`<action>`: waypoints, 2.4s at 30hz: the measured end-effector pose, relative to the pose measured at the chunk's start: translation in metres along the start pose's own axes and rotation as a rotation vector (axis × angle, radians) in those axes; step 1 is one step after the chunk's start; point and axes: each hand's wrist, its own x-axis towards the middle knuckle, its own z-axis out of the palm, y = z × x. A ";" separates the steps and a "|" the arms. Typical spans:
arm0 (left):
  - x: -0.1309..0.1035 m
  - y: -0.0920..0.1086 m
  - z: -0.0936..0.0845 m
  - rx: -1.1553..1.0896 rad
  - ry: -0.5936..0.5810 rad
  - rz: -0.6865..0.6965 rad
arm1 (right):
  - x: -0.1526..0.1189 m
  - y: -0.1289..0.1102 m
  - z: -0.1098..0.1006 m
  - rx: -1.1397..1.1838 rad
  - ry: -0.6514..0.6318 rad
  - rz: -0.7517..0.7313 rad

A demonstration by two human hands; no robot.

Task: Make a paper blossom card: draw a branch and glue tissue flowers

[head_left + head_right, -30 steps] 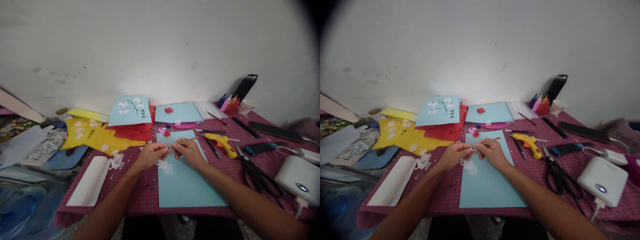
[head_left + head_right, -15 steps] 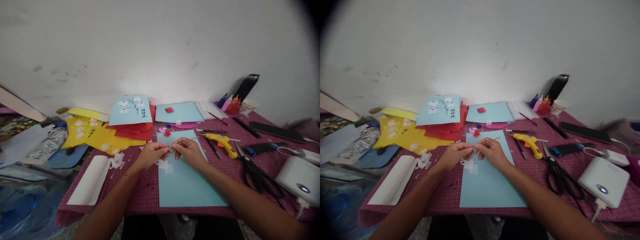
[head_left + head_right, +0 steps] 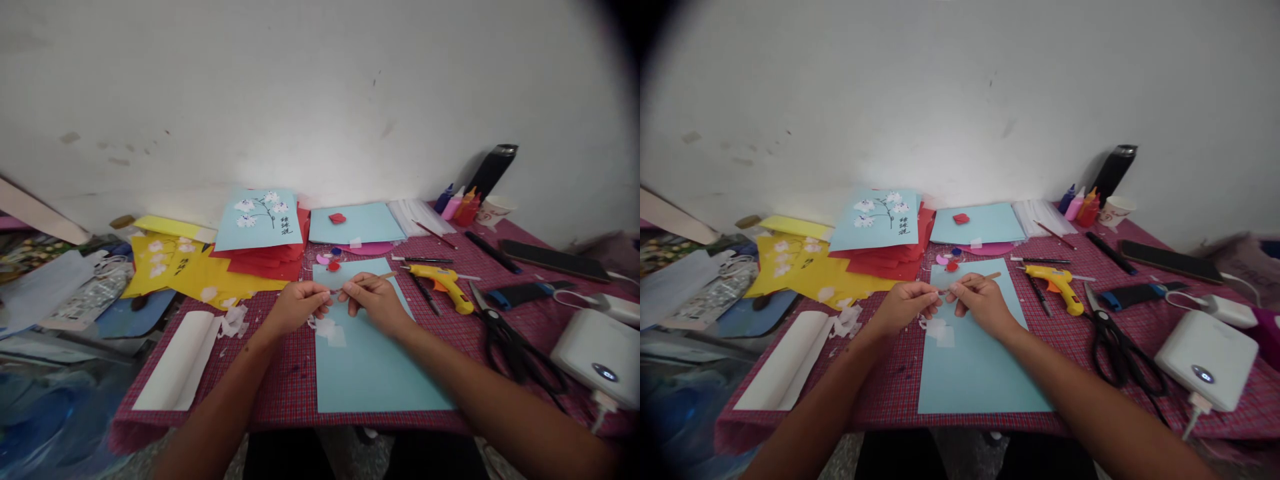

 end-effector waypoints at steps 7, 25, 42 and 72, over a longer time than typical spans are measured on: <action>-0.001 0.006 -0.039 0.441 0.395 0.116 | 0.004 0.006 -0.008 0.088 0.044 0.004; 0.004 -0.013 -0.046 0.931 0.226 0.268 | 0.002 0.006 -0.007 -0.167 -0.144 -0.034; -0.010 0.005 -0.008 0.747 -0.174 0.449 | -0.003 0.008 -0.006 -0.399 -0.459 -0.017; -0.009 -0.010 0.004 0.757 -0.368 0.454 | 0.002 -0.008 -0.021 -0.232 -0.288 0.097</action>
